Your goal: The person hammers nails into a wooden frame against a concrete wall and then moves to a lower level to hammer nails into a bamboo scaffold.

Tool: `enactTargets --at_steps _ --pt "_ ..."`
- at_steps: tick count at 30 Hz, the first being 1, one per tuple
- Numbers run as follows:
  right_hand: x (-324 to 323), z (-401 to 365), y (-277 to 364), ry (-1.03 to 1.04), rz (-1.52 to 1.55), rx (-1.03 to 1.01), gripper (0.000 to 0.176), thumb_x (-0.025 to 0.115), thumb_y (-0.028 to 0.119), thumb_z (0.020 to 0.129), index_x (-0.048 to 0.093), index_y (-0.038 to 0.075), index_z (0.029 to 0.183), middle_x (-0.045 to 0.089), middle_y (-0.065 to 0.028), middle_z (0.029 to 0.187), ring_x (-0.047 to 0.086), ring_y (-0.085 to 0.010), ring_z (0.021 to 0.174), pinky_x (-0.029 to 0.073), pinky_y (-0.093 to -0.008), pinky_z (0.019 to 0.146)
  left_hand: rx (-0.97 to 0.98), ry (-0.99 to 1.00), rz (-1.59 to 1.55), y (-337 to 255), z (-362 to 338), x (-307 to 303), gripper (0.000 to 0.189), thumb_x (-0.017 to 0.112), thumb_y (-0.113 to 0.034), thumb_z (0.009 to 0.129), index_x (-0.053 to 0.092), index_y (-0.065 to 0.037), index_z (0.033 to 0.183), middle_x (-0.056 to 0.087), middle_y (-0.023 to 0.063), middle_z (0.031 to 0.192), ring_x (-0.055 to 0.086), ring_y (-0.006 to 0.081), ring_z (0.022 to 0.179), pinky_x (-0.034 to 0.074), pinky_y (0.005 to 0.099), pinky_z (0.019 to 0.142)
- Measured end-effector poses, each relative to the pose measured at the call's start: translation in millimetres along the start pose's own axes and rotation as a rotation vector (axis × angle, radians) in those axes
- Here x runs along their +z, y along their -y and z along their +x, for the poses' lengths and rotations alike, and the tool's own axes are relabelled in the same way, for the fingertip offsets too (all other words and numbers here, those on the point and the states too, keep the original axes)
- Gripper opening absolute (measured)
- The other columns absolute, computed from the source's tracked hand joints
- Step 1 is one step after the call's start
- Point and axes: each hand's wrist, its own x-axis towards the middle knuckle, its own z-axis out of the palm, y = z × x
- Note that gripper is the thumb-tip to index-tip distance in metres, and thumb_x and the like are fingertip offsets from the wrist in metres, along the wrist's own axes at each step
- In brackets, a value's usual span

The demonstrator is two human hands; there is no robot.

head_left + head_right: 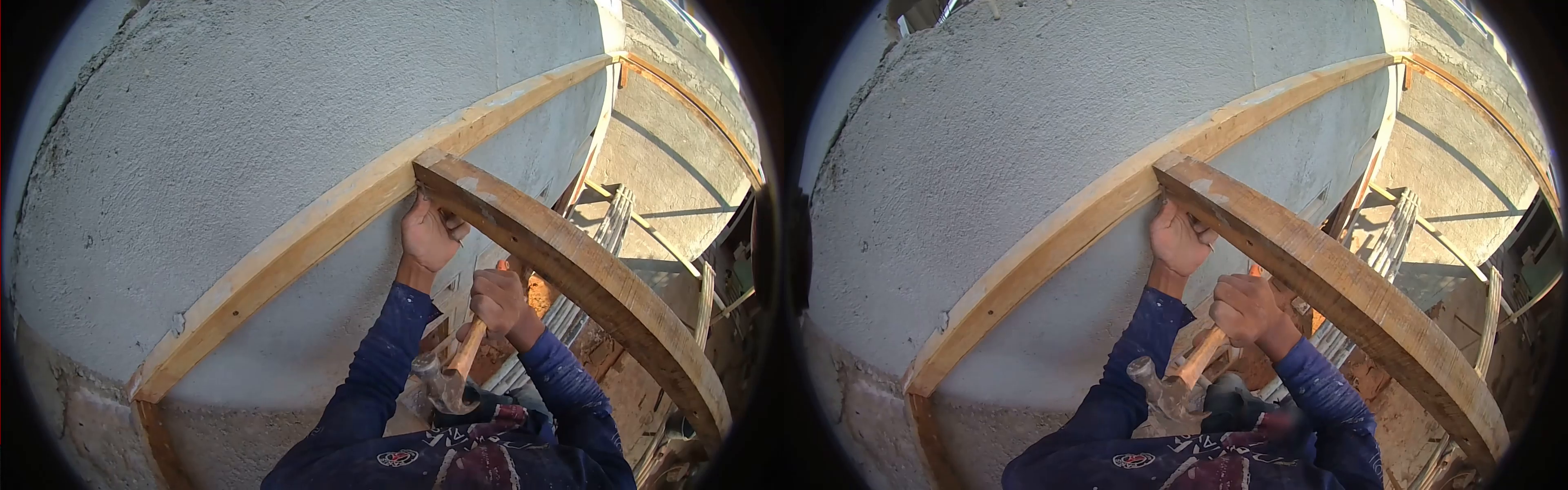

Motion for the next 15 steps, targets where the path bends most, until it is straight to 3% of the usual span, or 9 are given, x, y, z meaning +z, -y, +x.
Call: enactTargets --at_steps 2,3,7,8,10,11,13,14,15 --pt "18 0 -14 -0.065 -0.142 0.5 0.05 0.066 0.05 0.091 0.049 0.004 0.081 0.047 -0.0132 0.063 0.053 -0.0349 0.051 0.041 -0.0429 0.05 0.042 0.098 0.141 3 -3 -18 0.039 0.049 -0.048 0.102 0.063 -0.015 0.117 0.065 0.0008 0.096 0.042 0.0128 0.07 0.032 0.0286 0.06" --pt "12 0 -14 -0.036 -0.187 0.505 0.049 0.064 0.05 0.091 0.048 0.005 0.08 0.043 -0.0105 0.062 0.051 -0.0316 0.049 0.039 -0.0409 0.048 -0.008 0.2 0.027 -1 -4 -16 0.043 0.04 -0.044 0.104 0.058 -0.013 0.129 0.065 0.0002 0.108 0.039 0.0116 0.071 0.031 0.0271 0.059" --pt "-7 6 22 -0.042 0.023 0.087 0.044 0.066 0.044 0.091 0.05 0.004 0.079 0.05 -0.0114 0.068 0.057 -0.0307 0.057 0.043 -0.0415 0.05 -0.003 0.07 0.012 0 -3 -5 0.046 0.042 -0.047 0.103 0.058 -0.012 0.129 0.066 0.0014 0.112 0.041 0.0122 0.072 0.032 0.0284 0.06" --pt "-5 1 13 -0.039 0.025 0.088 0.044 0.066 0.044 0.091 0.05 0.004 0.079 0.05 -0.0114 0.068 0.057 -0.0307 0.057 0.043 -0.0415 0.05 -0.001 0.068 0.01 -1 0 -7 0.046 0.042 -0.047 0.103 0.058 -0.012 0.129 0.066 0.0014 0.112 0.041 0.0122 0.072 0.032 0.0284 0.06" --pt "7 -14 -14 -0.038 0.099 -0.034 0.042 0.068 0.042 0.088 0.051 0.005 0.08 0.05 -0.0107 0.069 0.056 -0.0309 0.057 0.043 -0.0415 0.05 -0.02 0.194 -0.038 0 0 -12 0.046 0.04 -0.047 0.104 0.059 -0.013 0.128 0.066 0.0012 0.112 0.041 0.0125 0.072 0.032 0.0292 0.061" --pt "12 -8 -15 -0.051 -0.108 0.368 0.039 0.069 0.039 0.088 0.051 0.005 0.081 0.051 -0.0117 0.069 0.057 -0.0329 0.058 0.044 -0.0418 0.051 -0.019 0.194 -0.036 2 -7 7 0.046 0.04 -0.047 0.104 0.059 -0.013 0.128 0.066 0.0012 0.112 0.041 0.0125 0.072 0.032 0.0292 0.061" --pt "7 0 9 -0.071 -0.089 0.37 0.038 0.07 0.038 0.088 0.051 0.005 0.082 0.052 -0.013 0.069 0.057 -0.0345 0.059 0.044 -0.0422 0.052 0.134 -0.28 0.125 5 -14 41 0.038 0.05 -0.049 0.101 0.063 -0.019 0.119 0.068 -0.0016 0.097 0.04 0.012 0.069 0.029 0.0273 0.059" --pt "1 8 8 -0.089 -0.083 0.364 0.037 0.07 0.037 0.087 0.051 0.005 0.083 0.052 -0.0142 0.068 0.058 -0.0362 0.059 0.045 -0.0426 0.053 0.145 -0.254 0.128 -2 -2 35 0.038 0.05 -0.049 0.101 0.063 -0.019 0.119 0.068 -0.0016 0.097 0.04 0.012 0.069 0.029 0.0273 0.059" --pt "1 3 8 -0.061 0.032 0.166 0.038 0.069 0.038 0.089 0.05 0.005 0.084 0.053 -0.0159 0.066 0.058 -0.0377 0.06 0.046 -0.0435 0.054 0.064 -0.138 0.088 -4 -2 18 0.039 0.05 -0.05 0.101 0.064 -0.017 0.118 0.068 -0.001 0.097 0.041 0.0122 0.068 0.03 0.0281 0.058"
